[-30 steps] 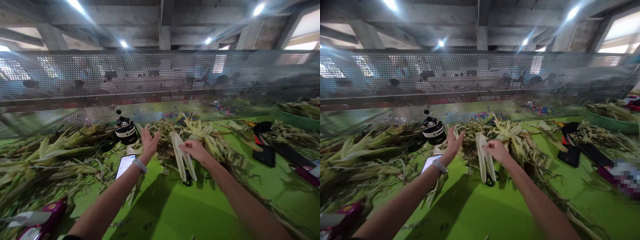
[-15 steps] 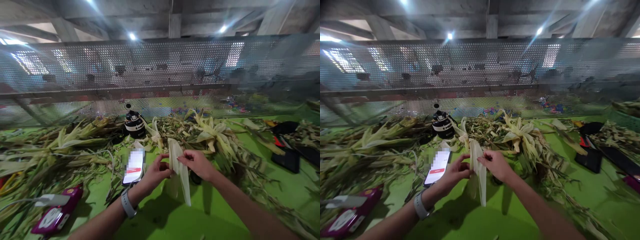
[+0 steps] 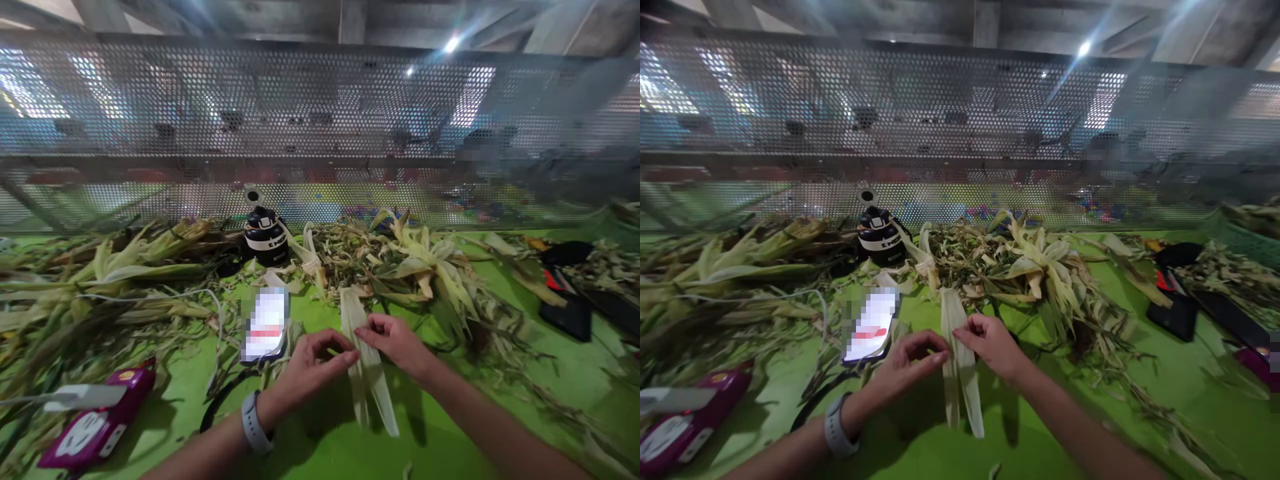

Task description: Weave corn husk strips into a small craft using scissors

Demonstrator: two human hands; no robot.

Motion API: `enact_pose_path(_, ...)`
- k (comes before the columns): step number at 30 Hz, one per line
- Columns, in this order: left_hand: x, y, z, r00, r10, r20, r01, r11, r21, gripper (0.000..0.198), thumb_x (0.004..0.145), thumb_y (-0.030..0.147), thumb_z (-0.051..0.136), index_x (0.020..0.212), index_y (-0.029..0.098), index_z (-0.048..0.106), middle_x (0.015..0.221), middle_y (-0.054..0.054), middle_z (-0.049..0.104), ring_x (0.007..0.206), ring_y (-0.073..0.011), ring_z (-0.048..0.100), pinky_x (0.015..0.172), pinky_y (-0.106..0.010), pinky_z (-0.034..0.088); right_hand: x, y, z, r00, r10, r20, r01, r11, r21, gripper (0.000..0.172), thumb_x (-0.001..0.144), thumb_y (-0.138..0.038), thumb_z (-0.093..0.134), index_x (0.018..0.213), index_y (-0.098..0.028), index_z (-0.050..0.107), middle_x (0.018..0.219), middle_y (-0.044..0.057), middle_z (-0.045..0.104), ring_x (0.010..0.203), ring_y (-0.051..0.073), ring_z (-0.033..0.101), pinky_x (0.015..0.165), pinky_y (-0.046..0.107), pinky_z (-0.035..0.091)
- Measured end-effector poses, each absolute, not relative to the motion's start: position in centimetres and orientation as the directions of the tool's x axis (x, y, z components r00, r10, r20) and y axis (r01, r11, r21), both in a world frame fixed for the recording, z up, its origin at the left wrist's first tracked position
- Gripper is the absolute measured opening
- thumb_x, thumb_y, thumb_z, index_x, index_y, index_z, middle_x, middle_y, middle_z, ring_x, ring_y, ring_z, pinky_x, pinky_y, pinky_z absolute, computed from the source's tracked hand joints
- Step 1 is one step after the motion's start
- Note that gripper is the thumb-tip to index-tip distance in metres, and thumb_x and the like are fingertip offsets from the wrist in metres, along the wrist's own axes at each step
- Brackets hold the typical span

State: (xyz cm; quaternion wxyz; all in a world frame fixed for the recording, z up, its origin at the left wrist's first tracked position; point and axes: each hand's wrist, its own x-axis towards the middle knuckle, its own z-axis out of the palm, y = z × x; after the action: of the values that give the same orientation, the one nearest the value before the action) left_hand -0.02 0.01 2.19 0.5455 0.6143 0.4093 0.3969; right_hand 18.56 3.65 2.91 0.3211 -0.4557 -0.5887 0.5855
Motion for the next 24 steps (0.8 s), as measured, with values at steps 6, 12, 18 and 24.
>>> enact_pose_path(6,0.5,0.3,1.3,0.266,0.963,0.039,0.143,-0.080,0.987,0.015,0.071,0.022,0.066,0.074,0.016,0.053,0.069,0.002,0.056,0.061,-0.0101,0.051,0.056,-0.021,0.042,18.3,2.9,2.0,-0.397,0.907,-0.139,0.146,-0.087,-0.985,0.047,0.068,-0.060,0.068,0.066,-0.016,0.051,0.058,-0.005,0.044,0.053,0.009,0.039,0.049,0.022,0.032)
enact_pose_path(12,0.6,-0.1,0.9,0.185,0.979,0.084,0.282,-0.135,0.950,0.014,0.067,0.011,0.056,0.076,0.018,0.048,0.066,0.005,0.049,0.057,-0.0086,0.046,0.052,-0.019,0.037,18.3,2.4,1.4,-0.409,0.902,-0.139,0.156,-0.081,-0.984,0.043,0.071,-0.057,0.066,0.068,-0.016,0.052,0.059,-0.005,0.044,0.054,0.009,0.042,0.050,0.023,0.034)
enact_pose_path(18,0.0,0.0,1.0,0.253,0.958,0.138,0.291,-0.211,0.933,0.014,0.071,0.009,0.046,0.076,0.016,0.057,0.064,0.003,0.054,0.058,-0.0101,0.047,0.053,-0.021,0.037,18.4,2.6,1.8,-0.349,0.927,-0.138,0.130,-0.098,-0.987,0.044,0.066,-0.056,0.071,0.063,-0.017,0.050,0.057,-0.006,0.043,0.052,0.008,0.038,0.049,0.023,0.030)
enact_pose_path(24,-0.6,0.5,1.6,0.272,0.961,-0.044,0.090,0.020,0.996,0.023,0.075,0.017,0.048,0.073,0.015,0.070,0.071,-0.003,0.068,0.064,-0.0136,0.055,0.059,-0.024,0.043,18.9,2.9,2.3,-0.325,0.926,-0.192,0.101,-0.168,-0.981,0.040,0.066,-0.053,0.072,0.069,-0.016,0.056,0.059,-0.006,0.047,0.052,0.008,0.040,0.048,0.022,0.031)
